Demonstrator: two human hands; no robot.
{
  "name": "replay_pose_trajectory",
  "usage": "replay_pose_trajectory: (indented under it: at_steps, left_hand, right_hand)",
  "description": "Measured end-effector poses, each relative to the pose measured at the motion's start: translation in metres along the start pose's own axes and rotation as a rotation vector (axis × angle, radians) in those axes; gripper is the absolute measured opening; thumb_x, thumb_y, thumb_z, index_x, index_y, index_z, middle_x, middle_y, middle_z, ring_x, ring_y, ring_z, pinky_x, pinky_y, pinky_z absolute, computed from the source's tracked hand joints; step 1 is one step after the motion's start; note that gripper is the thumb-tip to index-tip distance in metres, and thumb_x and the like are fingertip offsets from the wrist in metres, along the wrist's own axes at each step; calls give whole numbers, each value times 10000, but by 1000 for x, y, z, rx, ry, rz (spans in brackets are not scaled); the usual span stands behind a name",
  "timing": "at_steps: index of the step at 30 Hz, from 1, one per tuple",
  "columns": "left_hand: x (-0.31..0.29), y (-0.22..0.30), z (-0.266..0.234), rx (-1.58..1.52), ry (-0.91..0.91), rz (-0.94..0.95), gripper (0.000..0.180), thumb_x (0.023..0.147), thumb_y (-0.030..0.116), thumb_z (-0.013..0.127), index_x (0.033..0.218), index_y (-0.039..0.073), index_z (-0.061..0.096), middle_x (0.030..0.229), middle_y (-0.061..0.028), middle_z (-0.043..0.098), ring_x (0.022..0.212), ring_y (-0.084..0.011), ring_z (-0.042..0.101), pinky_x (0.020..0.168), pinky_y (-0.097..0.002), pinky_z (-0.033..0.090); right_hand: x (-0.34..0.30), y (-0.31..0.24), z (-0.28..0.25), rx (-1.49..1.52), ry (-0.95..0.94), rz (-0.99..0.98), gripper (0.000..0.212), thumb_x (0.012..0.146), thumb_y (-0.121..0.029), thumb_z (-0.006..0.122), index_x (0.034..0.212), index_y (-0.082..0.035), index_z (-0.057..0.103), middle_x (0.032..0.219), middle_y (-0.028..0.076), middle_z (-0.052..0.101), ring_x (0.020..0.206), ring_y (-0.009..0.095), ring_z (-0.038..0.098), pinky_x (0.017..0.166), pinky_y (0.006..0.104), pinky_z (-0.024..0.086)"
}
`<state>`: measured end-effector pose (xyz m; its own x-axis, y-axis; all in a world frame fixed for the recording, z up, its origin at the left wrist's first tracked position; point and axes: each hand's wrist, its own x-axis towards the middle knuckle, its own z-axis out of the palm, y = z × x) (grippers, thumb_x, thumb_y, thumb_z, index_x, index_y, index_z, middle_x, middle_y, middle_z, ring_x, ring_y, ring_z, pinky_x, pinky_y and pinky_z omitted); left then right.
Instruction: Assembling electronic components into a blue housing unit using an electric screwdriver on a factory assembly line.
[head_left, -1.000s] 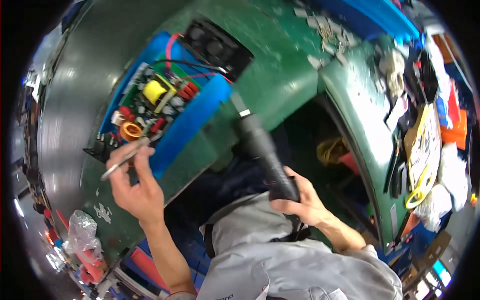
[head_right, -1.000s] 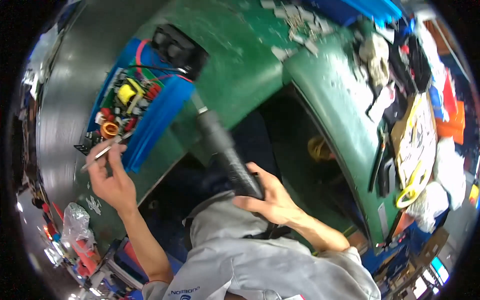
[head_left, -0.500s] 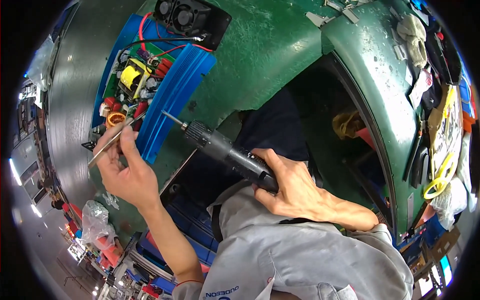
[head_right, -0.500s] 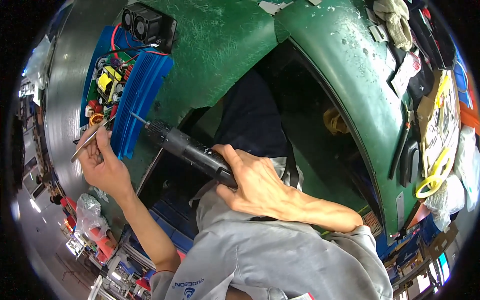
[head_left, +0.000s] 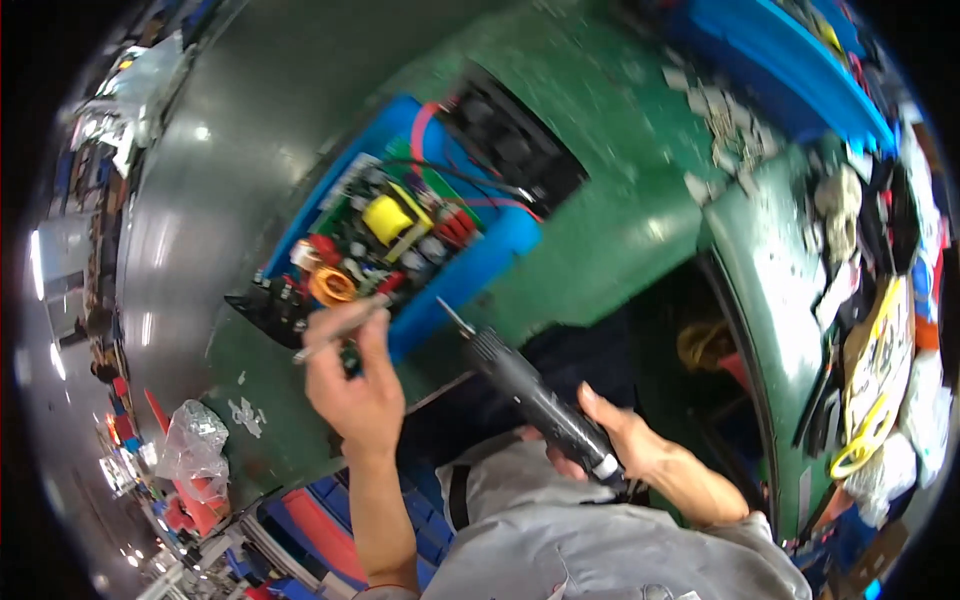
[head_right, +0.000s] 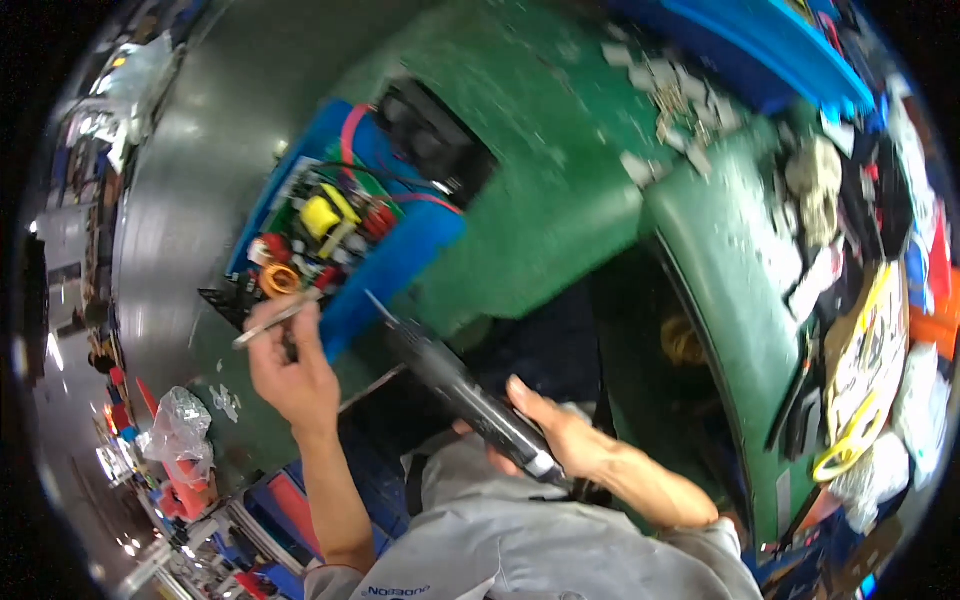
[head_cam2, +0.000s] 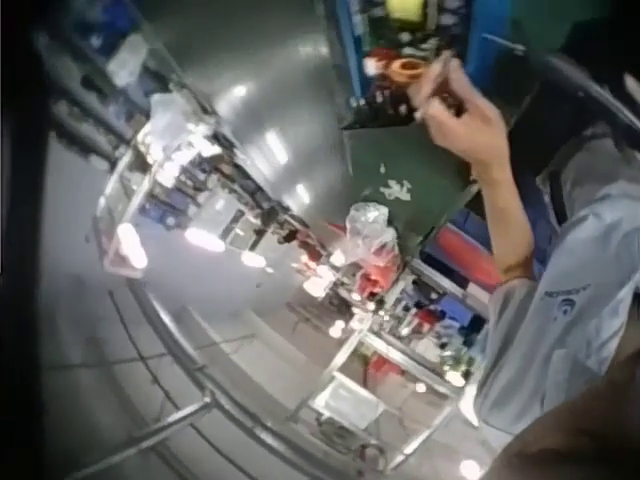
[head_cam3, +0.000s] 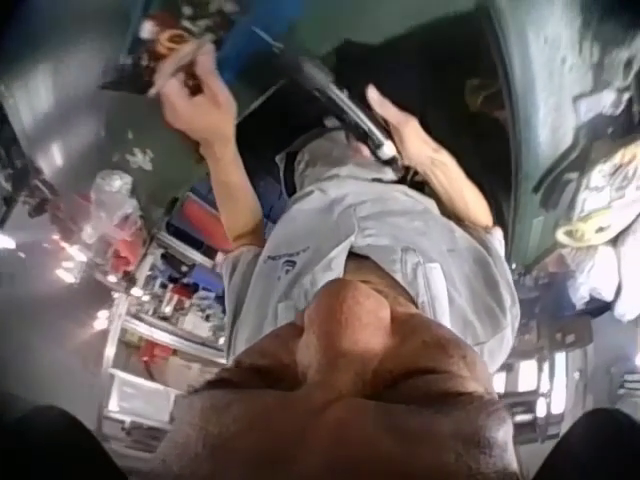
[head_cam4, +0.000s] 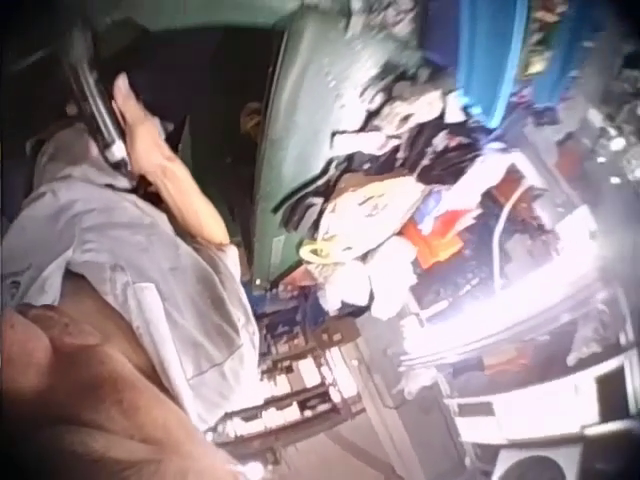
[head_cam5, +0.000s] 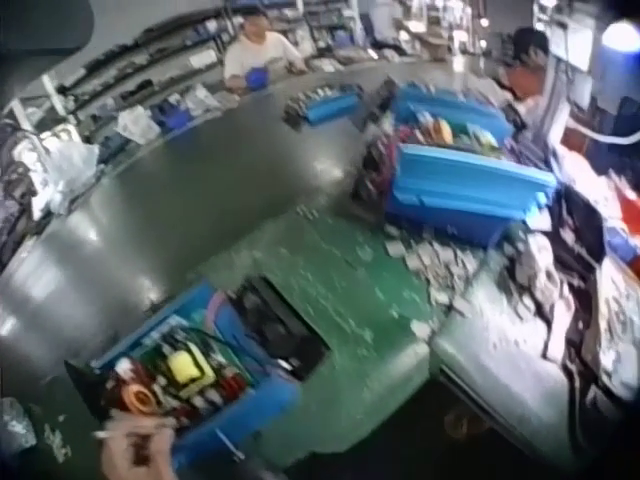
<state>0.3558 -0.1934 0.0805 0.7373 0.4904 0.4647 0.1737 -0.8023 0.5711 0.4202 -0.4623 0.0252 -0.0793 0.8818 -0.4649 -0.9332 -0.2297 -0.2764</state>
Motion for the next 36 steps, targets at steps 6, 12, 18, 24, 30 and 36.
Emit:
replay_pose_trajectory:
  at_steps: [6, 12, 18, 24, 30, 36]
  left_hand:
    - [7, 5, -6, -105, -6, 97, 241, 862, -88, 719, 936, -8, 504, 945, -161, 713, 805, -300, 694, 681, -348, 555]
    - [12, 0, -14, -150, -42, 89, 272, 844, -68, 737, 1040, 25, 573, 953, -115, 725, 808, -271, 705, 668, -335, 561]
    - [13, -3, -16, -164, -88, 82, 229, 842, -87, 716, 1012, 20, 606, 940, -122, 730, 797, -253, 708, 664, -321, 560]
    - [11, -4, -16, -188, -90, 100, 250, 828, -79, 726, 1021, 32, 612, 936, -115, 736, 805, -247, 715, 659, -313, 562]
    - [17, 7, -25, -290, -93, 33, 158, 898, -92, 574, 1025, -3, 605, 1019, -209, 718, 867, -296, 711, 751, -364, 573]
    - [33, 22, -45, 92, -326, 123, 295, 855, 14, 668, 1150, 37, 672, 1032, -81, 652, 836, -240, 609, 699, -341, 506]
  right_hand:
    - [-13, 4, 15, -497, 264, -186, 625, 1105, -466, 157, 1156, -23, 596, 818, 39, 641, 774, 131, 555, 749, 296, 445]
    - [-15, -6, 11, -171, 104, 5, 924, 995, -732, 199, 1333, 61, 533, 751, 126, 610, 667, 198, 573, 634, 316, 448]
    - [-12, 2, 12, -28, 179, -43, 916, 949, -751, 388, 1294, 79, 568, 771, 113, 642, 658, 152, 587, 601, 294, 453]
    - [-15, -3, 17, -108, 118, -69, 768, 882, -555, 640, 1286, 92, 555, 793, 119, 639, 697, 159, 589, 636, 291, 442]
    - [-15, -7, 37, -318, 311, -70, 755, 836, -517, 665, 1240, 113, 565, 776, 114, 640, 681, 162, 597, 625, 291, 454]
    - [-16, -5, 45, -553, 414, -113, 926, 914, -770, 409, 1276, 70, 556, 813, 85, 648, 685, 127, 590, 640, 261, 447]
